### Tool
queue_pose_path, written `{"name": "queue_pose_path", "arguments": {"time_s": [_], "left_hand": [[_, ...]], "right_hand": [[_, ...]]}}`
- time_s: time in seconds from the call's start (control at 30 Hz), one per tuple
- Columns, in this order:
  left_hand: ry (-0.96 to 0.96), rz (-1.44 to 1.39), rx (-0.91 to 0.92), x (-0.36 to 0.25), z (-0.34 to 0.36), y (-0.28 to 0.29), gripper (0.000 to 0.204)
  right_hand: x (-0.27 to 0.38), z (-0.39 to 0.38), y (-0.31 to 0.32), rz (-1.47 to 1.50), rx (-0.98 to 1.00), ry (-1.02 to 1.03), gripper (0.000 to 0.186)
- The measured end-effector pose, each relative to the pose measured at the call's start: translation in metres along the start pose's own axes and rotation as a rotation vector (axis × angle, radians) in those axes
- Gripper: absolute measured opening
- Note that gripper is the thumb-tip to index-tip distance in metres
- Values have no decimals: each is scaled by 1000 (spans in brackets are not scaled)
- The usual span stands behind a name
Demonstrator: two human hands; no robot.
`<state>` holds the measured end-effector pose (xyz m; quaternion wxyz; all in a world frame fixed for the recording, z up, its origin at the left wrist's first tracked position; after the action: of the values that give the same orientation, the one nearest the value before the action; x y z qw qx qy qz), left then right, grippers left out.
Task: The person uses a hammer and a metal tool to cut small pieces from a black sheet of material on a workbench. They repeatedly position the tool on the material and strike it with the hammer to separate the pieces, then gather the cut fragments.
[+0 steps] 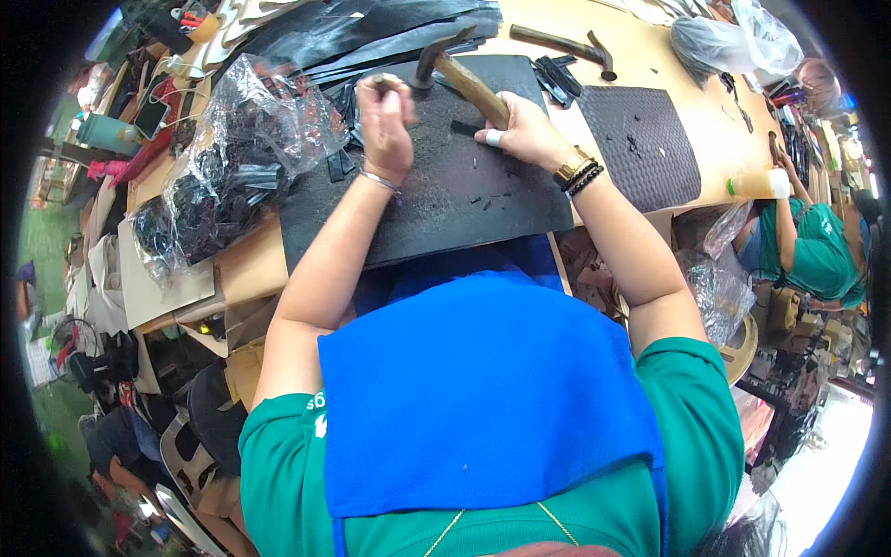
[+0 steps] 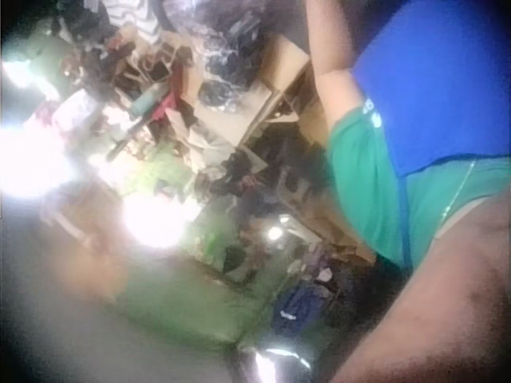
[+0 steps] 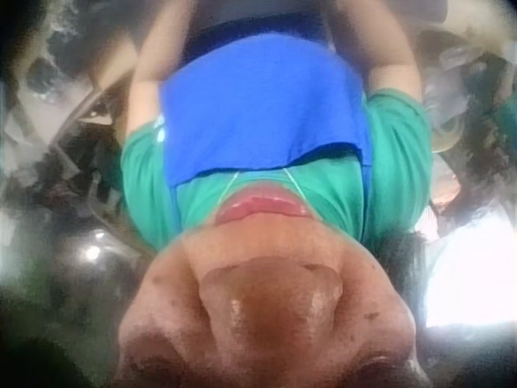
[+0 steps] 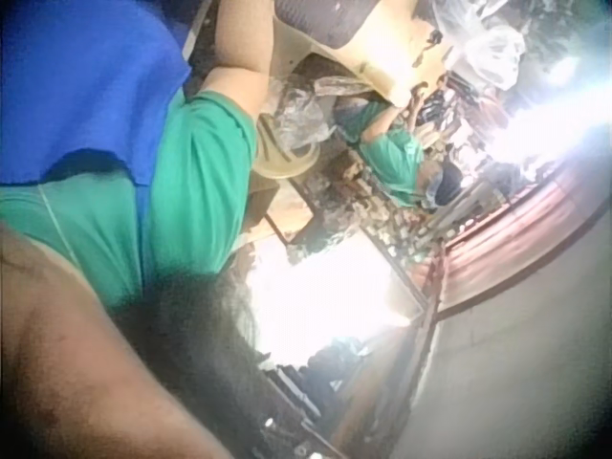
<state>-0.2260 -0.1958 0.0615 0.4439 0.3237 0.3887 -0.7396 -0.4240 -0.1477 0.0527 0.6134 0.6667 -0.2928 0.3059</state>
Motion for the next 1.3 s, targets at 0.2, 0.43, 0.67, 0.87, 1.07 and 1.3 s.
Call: {"name": "queue_pose_path", "arguments": {"time_s": [0.2, 0.43, 0.67, 0.87, 1.07, 1.3], "left_hand": [[-227, 968, 406, 6, 31, -19, 19], [-202, 1238, 660, 45, 49, -32, 25], [-209, 1156, 628, 8, 12, -57, 19], [-206, 1222, 787, -12, -37, -62, 14], [-116, 881, 498, -18, -23, -41, 16], [164, 379, 266, 2, -2, -26, 24]], "right_hand": [[-37, 4, 58, 7, -208, 7, 30], [-79, 11, 129, 181, -324, -264, 39], [-110, -2, 136, 74, -385, -302, 53], [-97, -33, 126, 56, -403, -147, 50], [-53, -80, 74, 236, -229, -237, 36], [-46, -97, 52, -116, -242, -21, 42]]}}
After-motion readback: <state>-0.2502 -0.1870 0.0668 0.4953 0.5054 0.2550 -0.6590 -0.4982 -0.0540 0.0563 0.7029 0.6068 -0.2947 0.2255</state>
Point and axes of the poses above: each hand's wrist, its own z-axis towards the middle knuckle, its own y-axis out of the back of the hand, x = y × z, the point moved 7 cm from there along z, towards the middle knuckle, and after that the axes turned 1 degree about z, right-handed, at the moved point
